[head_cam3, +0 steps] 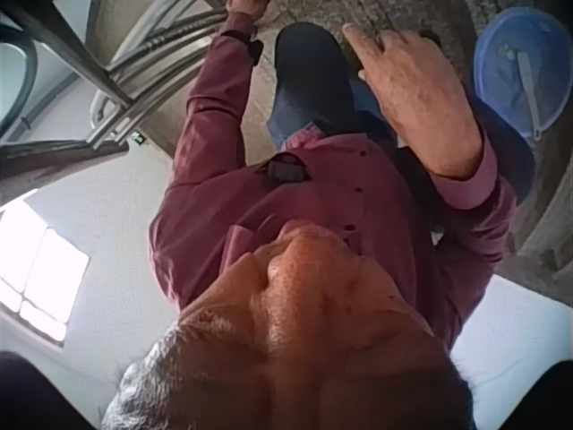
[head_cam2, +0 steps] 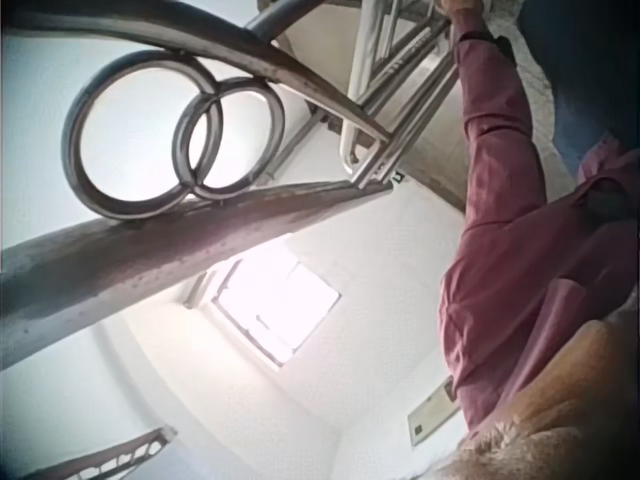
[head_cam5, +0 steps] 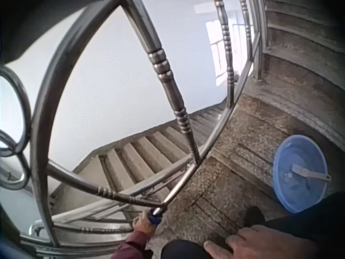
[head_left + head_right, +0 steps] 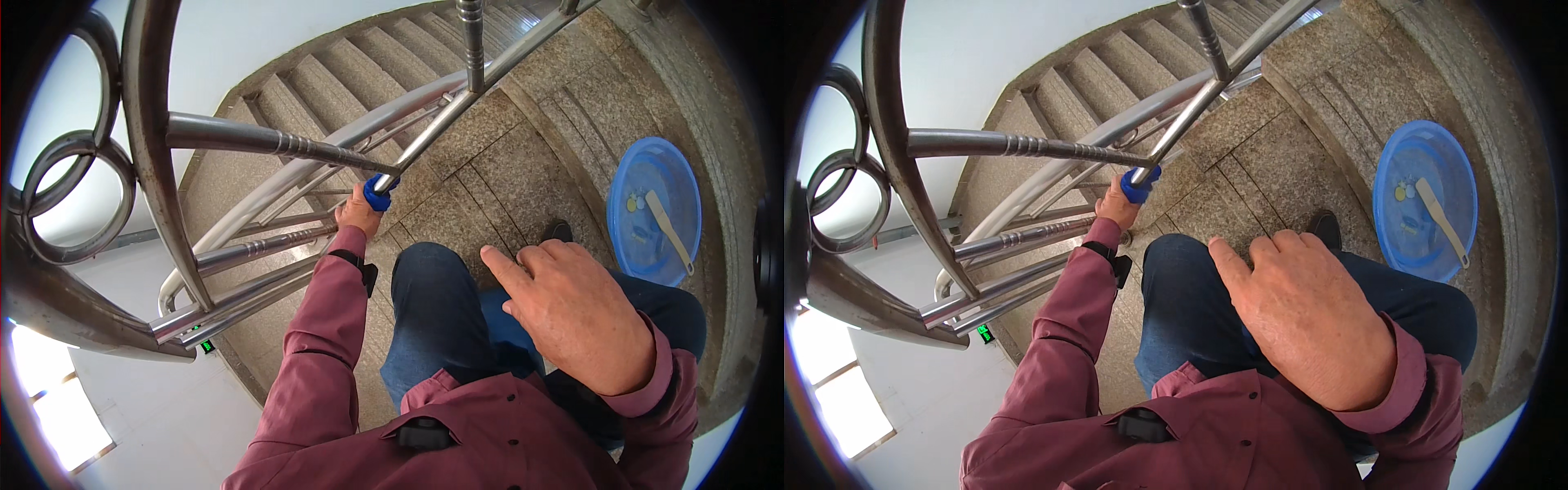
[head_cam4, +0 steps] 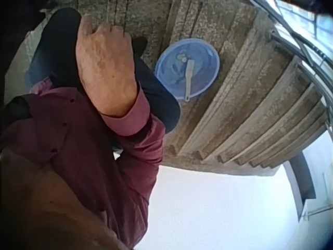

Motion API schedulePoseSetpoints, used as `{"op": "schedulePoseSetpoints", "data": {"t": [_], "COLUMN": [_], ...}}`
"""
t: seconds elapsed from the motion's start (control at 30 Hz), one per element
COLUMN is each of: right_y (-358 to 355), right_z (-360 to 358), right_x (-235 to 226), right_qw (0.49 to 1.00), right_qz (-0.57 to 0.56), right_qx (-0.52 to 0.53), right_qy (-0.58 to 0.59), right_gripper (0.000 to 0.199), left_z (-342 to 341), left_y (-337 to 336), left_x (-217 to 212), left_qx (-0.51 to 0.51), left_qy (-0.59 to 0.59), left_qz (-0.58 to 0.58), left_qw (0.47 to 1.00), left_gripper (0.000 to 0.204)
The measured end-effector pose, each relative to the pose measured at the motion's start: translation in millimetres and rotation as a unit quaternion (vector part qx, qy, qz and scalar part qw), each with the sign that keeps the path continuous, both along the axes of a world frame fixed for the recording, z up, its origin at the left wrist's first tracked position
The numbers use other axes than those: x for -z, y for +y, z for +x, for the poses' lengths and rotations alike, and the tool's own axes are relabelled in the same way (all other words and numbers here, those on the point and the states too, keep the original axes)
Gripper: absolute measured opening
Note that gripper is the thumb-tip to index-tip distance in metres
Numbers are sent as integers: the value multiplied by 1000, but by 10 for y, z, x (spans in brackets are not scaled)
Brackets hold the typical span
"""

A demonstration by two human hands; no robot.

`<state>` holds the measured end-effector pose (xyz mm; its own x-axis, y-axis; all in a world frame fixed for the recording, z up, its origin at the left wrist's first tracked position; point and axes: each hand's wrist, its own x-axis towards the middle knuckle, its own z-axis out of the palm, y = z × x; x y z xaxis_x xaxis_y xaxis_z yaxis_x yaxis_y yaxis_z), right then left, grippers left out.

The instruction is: Cleaning a metal staircase railing using a blue cloth and a bucket of water.

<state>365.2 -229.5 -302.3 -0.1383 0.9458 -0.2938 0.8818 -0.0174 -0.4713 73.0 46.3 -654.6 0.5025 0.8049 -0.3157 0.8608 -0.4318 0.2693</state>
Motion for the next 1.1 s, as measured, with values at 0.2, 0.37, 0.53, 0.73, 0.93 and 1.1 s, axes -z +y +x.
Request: {"op": "schedulePoseSetpoints", "data": {"t": [0.2, 0.37, 0.53, 0.73, 0.93, 1.1], "right_y": [-12, -37, -48, -49, -7, 58], "right_z": [-12, -33, -38, -58, -87, -46], "right_x": [-6, -34, -53, -17, 35, 118], "right_qw": [1000, 1000, 999, 998, 995, 996], "right_qz": [16, 23, 38, 60, 94, 90], "right_qx": [-6, -4, -5, -6, -16, -9], "right_qy": [-9, -13, -28, -29, -17, -27], "right_gripper": [55, 54, 50, 42, 41, 42], "left_z": [-97, 27, 26, -10, -73, 314], "left_y": [-67, -244, -183, -264, -255, -550], "left_x": [16, 92, 32, -108, -281, -999], "left_qx": [-64, -100, -81, -62, -78, -223], "left_qy": [145, 217, 232, -3, -102, -343], "left_qz": [-12, 26, -37, -67, -79, -285], "left_qw": [987, 971, 969, 996, 989, 867], "left_gripper": [73, 74, 75, 86, 68, 51]}}
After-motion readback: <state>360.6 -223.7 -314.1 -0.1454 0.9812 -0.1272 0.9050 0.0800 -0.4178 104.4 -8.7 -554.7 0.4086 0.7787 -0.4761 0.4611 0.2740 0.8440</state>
